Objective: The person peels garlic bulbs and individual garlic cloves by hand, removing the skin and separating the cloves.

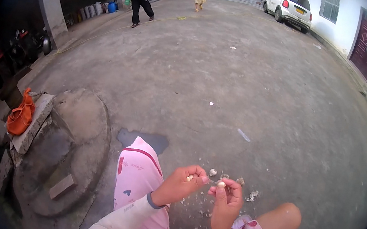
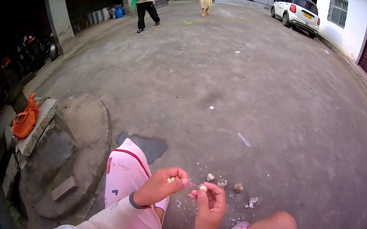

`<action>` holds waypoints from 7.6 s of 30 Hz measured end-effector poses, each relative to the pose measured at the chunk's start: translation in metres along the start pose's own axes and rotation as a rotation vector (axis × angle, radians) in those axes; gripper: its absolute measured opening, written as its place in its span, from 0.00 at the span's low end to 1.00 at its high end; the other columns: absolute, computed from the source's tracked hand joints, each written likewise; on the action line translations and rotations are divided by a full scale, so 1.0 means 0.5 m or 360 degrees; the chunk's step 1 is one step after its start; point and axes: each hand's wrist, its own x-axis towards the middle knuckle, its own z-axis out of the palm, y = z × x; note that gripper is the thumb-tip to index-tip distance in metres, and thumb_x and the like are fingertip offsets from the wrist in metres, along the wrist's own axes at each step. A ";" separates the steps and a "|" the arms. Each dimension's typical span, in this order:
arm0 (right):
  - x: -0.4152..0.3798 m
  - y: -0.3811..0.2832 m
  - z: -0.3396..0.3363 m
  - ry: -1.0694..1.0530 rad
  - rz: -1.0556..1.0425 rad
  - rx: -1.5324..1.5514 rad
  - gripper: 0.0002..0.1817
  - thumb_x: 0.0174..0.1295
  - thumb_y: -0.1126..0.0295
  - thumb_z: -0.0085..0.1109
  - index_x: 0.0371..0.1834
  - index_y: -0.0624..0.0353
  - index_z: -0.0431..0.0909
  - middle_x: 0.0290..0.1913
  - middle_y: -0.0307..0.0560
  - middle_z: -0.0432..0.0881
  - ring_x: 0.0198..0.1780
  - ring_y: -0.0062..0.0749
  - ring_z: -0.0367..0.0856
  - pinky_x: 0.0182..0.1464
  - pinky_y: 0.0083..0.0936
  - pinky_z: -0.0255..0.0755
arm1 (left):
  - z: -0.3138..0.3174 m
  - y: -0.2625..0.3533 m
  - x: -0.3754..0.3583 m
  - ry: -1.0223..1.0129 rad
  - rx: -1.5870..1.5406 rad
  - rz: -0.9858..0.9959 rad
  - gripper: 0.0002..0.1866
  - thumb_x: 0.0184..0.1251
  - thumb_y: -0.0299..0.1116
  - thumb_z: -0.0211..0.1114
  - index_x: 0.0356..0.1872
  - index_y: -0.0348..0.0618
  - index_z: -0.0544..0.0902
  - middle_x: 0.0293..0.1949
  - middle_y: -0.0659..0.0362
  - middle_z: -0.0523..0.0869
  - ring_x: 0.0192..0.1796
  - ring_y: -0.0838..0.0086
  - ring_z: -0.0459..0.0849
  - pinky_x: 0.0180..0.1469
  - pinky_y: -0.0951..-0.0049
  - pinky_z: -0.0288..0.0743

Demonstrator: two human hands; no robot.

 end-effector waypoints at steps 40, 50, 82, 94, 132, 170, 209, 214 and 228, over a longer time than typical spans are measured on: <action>0.020 0.132 0.016 -0.0187 0.0806 0.1376 0.20 0.73 0.57 0.42 0.54 0.63 0.73 0.50 0.45 0.80 0.55 0.38 0.77 0.66 0.39 0.66 | 0.084 -0.063 -0.022 0.0255 0.0526 0.0759 0.08 0.72 0.28 0.54 0.42 0.36 0.79 0.42 0.55 0.84 0.46 0.63 0.82 0.54 0.67 0.73; 0.013 0.122 0.057 -0.0097 0.0315 0.1356 0.17 0.72 0.62 0.44 0.54 0.61 0.73 0.50 0.44 0.80 0.54 0.35 0.78 0.64 0.36 0.68 | 0.078 -0.038 -0.017 0.0323 0.0821 0.1273 0.07 0.71 0.30 0.56 0.41 0.38 0.80 0.53 0.50 0.83 0.58 0.57 0.81 0.59 0.63 0.72; 0.021 0.021 0.005 -0.0243 0.0420 0.0621 0.11 0.70 0.71 0.53 0.53 0.57 0.69 0.45 0.45 0.80 0.22 0.11 0.64 0.19 0.09 0.56 | -0.005 -0.011 -0.008 0.0569 0.0671 0.0609 0.06 0.63 0.26 0.66 0.40 0.39 0.82 0.34 0.60 0.80 0.36 0.75 0.76 0.40 0.76 0.70; 0.009 0.003 0.006 -0.0047 0.0225 0.0051 0.11 0.67 0.66 0.60 0.45 0.62 0.74 0.32 0.40 0.81 0.21 0.09 0.68 0.19 0.09 0.59 | 0.031 0.003 -0.013 0.0356 0.0805 0.0676 0.09 0.54 0.21 0.69 0.37 0.41 0.86 0.32 0.58 0.82 0.34 0.72 0.81 0.39 0.73 0.74; 0.016 -0.015 -0.022 -0.0073 0.0213 -0.0800 0.10 0.63 0.67 0.67 0.36 0.63 0.78 0.28 0.37 0.82 0.31 0.12 0.75 0.32 0.12 0.67 | 0.018 -0.012 -0.008 0.0158 0.0865 0.0557 0.04 0.57 0.23 0.69 0.33 0.37 0.83 0.27 0.58 0.81 0.30 0.71 0.80 0.31 0.74 0.71; 0.025 -0.015 -0.030 -0.0329 0.0570 0.0128 0.13 0.69 0.66 0.57 0.50 0.63 0.75 0.36 0.42 0.83 0.19 0.07 0.63 0.17 0.09 0.55 | 0.005 -0.007 -0.005 0.0421 0.0769 0.0476 0.08 0.63 0.30 0.67 0.34 0.36 0.78 0.30 0.61 0.76 0.33 0.76 0.75 0.39 0.76 0.69; 0.010 -0.028 -0.009 -0.0251 0.0256 -0.0310 0.10 0.62 0.80 0.60 0.45 0.60 0.72 0.35 0.33 0.77 0.31 0.07 0.68 0.31 0.08 0.61 | 0.004 -0.008 -0.007 0.0616 0.0385 0.0482 0.06 0.70 0.28 0.58 0.32 0.38 0.77 0.34 0.61 0.73 0.35 0.79 0.71 0.42 0.80 0.67; 0.017 -0.033 -0.010 -0.0260 0.0311 -0.0178 0.10 0.63 0.80 0.58 0.46 0.61 0.71 0.39 0.38 0.79 0.38 0.10 0.73 0.36 0.08 0.66 | -0.003 -0.010 -0.009 0.0381 0.0729 0.0734 0.01 0.64 0.24 0.60 0.34 0.37 0.77 0.34 0.60 0.75 0.34 0.77 0.72 0.41 0.79 0.67; 0.014 -0.021 -0.010 -0.0214 0.0306 -0.0310 0.12 0.64 0.75 0.61 0.50 0.62 0.78 0.39 0.37 0.81 0.30 0.11 0.71 0.30 0.10 0.63 | 0.010 0.011 -0.015 0.0282 0.0778 0.0512 0.06 0.58 0.23 0.67 0.37 0.40 0.84 0.33 0.60 0.81 0.34 0.77 0.75 0.37 0.77 0.67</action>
